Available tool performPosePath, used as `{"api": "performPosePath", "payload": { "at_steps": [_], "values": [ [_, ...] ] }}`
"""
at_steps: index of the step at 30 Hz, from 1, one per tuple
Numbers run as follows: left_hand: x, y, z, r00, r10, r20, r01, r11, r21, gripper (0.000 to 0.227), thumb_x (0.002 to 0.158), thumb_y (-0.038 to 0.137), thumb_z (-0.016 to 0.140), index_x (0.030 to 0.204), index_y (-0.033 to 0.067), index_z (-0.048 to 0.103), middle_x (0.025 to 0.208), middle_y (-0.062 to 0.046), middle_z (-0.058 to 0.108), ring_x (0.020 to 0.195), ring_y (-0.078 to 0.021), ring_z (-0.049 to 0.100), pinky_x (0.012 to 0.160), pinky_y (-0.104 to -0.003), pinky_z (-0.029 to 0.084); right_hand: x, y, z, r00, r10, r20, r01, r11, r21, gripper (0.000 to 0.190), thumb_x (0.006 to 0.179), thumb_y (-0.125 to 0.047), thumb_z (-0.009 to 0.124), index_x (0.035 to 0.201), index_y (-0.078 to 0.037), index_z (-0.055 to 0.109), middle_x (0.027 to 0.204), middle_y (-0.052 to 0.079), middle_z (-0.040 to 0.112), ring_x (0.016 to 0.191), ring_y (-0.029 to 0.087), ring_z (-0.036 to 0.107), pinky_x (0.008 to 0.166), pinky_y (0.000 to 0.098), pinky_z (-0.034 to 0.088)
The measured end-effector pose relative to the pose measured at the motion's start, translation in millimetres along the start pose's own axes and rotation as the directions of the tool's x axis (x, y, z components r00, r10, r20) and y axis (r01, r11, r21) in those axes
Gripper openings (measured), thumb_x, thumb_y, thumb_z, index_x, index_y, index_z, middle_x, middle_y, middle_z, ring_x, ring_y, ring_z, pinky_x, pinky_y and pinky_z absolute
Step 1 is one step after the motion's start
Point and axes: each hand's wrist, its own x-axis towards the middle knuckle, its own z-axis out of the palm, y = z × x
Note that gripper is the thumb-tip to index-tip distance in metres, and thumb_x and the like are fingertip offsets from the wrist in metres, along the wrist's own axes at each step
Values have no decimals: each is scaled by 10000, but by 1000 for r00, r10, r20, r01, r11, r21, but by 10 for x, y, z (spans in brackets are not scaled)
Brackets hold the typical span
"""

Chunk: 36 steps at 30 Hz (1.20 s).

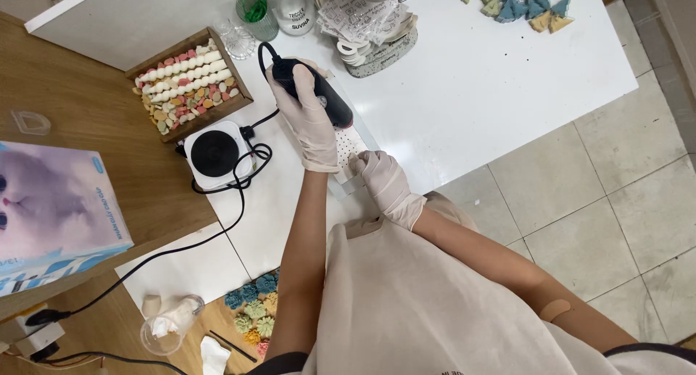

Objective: Using a heat gun to finish or scent wax pieces in a tray.

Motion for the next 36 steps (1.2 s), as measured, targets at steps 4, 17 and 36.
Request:
{"api": "performPosePath", "payload": {
  "at_steps": [4, 17, 36],
  "values": [
    [-21, -48, -34, 998, 46, 30, -47, 999, 7, 288, 1125, 335, 532, 1199, 58, 497, 974, -23, 623, 867, -91, 554, 775, -231, 482, 4, 18, 34, 1000, 4, 18, -3, 1000, -7, 226, 862, -94, 662, 1088, -104, 663, 1071, 68, 691, 922, 294, 647, 786, 405, 560],
    [-74, -13, -3, 1000, 11, 10, -11, 1000, 10, 296, 1106, 334, 535, 1210, 59, 498, 974, -22, 628, 860, -84, 542, 735, -215, 454, -39, 14, 81, 998, -56, -10, 54, 987, -154, 189, 864, -86, 661, 1053, -81, 652, 1018, 60, 668, 878, 254, 639, 697, 375, 566],
    [-188, -25, 47, 997, 52, 53, -51, 999, -18, 266, 1112, 307, 524, 1126, 44, 489, 963, -44, 604, 903, -125, 541, 884, -288, 484, -375, 5, -334, 983, 157, 95, -171, 972, 161, 194, 782, -76, 707, 969, -114, 675, 871, 72, 670, 793, 308, 643, 723, 447, 546]
  ]
}}
